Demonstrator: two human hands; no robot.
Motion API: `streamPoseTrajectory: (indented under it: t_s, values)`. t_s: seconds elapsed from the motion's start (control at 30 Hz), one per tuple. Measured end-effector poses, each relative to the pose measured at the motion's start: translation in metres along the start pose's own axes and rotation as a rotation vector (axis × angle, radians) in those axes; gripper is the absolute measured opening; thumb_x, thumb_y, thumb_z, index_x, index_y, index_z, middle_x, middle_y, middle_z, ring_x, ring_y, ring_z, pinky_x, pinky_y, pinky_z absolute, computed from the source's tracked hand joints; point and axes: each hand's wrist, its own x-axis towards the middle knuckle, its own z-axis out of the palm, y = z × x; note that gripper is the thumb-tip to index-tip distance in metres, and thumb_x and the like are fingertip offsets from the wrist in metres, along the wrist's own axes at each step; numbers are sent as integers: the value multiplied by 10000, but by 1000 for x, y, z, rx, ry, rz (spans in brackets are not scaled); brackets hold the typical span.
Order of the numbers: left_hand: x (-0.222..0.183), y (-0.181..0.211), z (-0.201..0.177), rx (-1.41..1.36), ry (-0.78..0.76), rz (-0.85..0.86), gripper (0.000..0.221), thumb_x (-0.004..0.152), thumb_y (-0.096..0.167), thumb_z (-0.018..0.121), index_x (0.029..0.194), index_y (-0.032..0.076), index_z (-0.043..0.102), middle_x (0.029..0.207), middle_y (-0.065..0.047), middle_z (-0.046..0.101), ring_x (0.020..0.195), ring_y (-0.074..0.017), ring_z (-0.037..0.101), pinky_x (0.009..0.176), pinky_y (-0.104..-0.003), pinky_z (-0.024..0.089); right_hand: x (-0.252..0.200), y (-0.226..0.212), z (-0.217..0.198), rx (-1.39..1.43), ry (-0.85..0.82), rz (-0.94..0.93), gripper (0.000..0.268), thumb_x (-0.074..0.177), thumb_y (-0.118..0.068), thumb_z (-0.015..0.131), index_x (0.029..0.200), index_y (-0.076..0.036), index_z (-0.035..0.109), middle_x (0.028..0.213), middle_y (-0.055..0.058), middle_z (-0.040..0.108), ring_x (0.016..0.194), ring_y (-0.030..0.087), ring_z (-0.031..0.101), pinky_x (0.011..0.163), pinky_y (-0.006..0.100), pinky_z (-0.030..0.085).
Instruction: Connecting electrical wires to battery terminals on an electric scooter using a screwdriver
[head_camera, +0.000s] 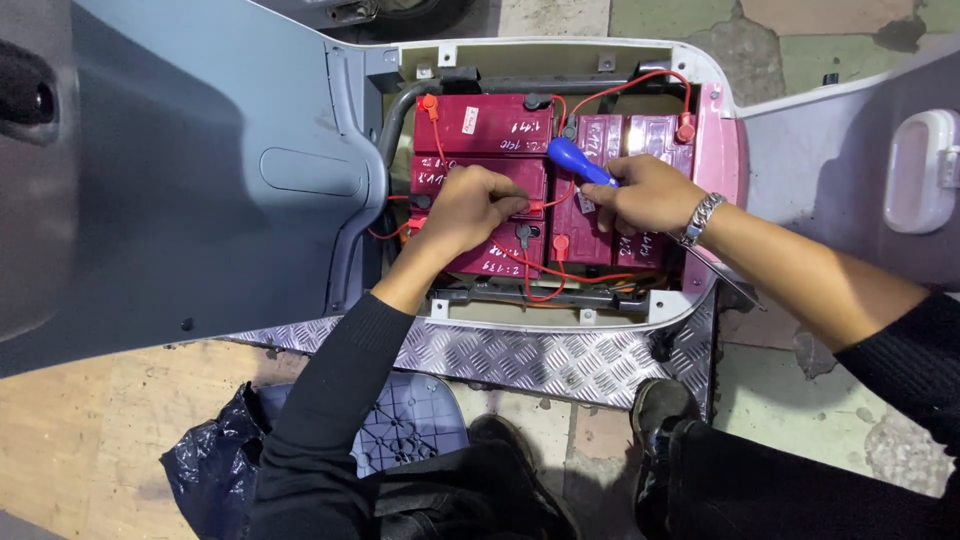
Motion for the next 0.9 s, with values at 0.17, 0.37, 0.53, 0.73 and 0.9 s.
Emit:
streamPoseTrajectory:
  t_s: [0.17,0.37,0.53,0.73,0.9]
  values:
    - [10,-7,-6,-294,-139,-162,164,800,153,833,962,161,809,719,-67,760,639,-110,712,629,-226,595,0,1,1,32,2,0,266,977,-226,628,984,33,691,654,164,709,435,211,609,437,287,462]
    - [17,-9,-12,-399,-198,-219,227,725,152,886,936,115,808,721,-104,748,649,-143,734,599,-233,616,-2,-1,0,40,1,-10,265,975,-216,642,966,45,685,655,177,710,431,221,602,452,295,453]
    - [16,-1,-21,-418,-218,-238,227,743,153,859,952,89,798,738,-97,738,627,-124,708,590,-224,617,-4,-5,1,53,3,-6,262,969,-216,652,956,44,685,654,182,708,432,225,597,469,296,448]
    - [23,5,-23,-282,-232,-207,153,754,145,827,904,122,806,697,-71,726,590,-121,710,525,-242,597,-6,-6,0,61,18,-6,255,957,-230,671,918,21,688,630,171,707,414,227,602,468,292,436]
    - [19,9,-31,-344,-257,-215,172,740,126,826,908,96,804,713,-98,724,603,-136,702,550,-233,596,-11,-14,-1,48,16,6,259,958,-222,672,903,31,679,629,174,703,414,226,589,471,293,424]
